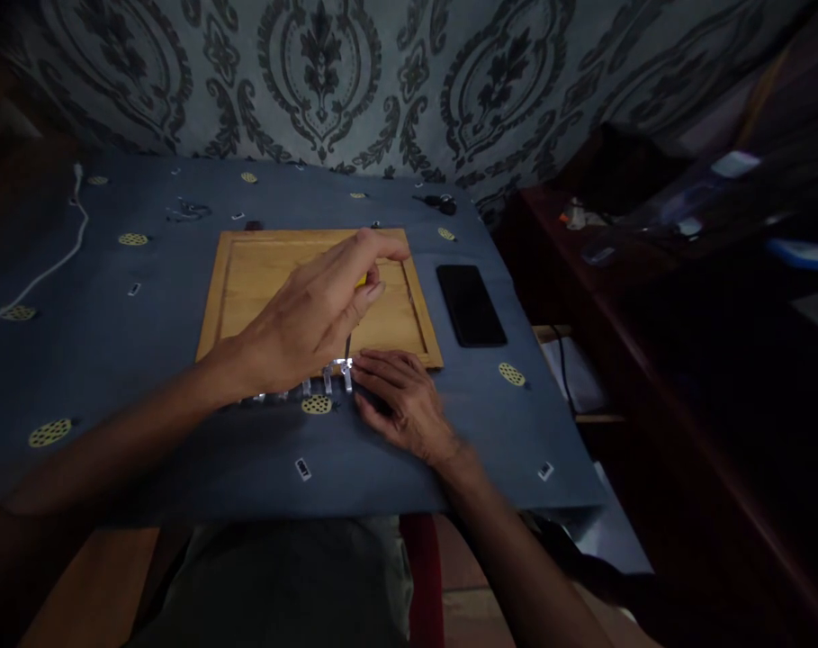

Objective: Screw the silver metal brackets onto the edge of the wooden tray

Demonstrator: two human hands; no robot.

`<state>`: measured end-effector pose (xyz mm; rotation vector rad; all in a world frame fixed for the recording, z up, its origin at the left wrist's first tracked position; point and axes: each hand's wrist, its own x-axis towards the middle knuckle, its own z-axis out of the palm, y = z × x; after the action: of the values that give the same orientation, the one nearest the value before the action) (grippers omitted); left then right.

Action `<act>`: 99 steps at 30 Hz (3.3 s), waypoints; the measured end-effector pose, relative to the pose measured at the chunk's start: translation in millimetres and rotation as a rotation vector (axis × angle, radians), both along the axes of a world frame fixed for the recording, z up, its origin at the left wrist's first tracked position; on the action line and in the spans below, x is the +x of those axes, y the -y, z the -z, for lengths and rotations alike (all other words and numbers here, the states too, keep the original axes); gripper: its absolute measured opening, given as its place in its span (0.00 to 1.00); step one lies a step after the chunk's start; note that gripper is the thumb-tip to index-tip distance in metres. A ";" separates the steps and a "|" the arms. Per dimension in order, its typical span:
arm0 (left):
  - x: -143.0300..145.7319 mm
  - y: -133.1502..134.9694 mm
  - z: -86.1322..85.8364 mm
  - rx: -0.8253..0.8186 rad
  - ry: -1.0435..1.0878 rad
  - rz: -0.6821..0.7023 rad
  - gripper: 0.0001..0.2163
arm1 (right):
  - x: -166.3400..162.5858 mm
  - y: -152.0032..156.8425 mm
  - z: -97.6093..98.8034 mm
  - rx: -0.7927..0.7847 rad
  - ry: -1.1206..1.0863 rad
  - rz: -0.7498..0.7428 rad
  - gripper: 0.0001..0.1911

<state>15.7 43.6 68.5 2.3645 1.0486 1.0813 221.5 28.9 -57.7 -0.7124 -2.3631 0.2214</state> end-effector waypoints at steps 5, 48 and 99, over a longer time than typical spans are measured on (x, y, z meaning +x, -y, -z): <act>0.1 -1.6 0.1 -0.040 -0.016 0.024 0.13 | -1.4 0.6 -0.9 0.019 -0.021 0.002 0.15; 2.8 -6.1 16.6 -0.095 -0.037 0.096 0.13 | -3.3 0.9 -4.4 0.065 -0.026 -0.011 0.13; 0.7 -6.2 14.8 -0.080 -0.107 0.128 0.16 | -1.0 0.9 -1.7 -0.005 0.016 0.017 0.14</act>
<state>16.3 49.8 53.6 2.4111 0.9425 0.8603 220.5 28.0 -56.0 -0.7389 -2.3710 0.2154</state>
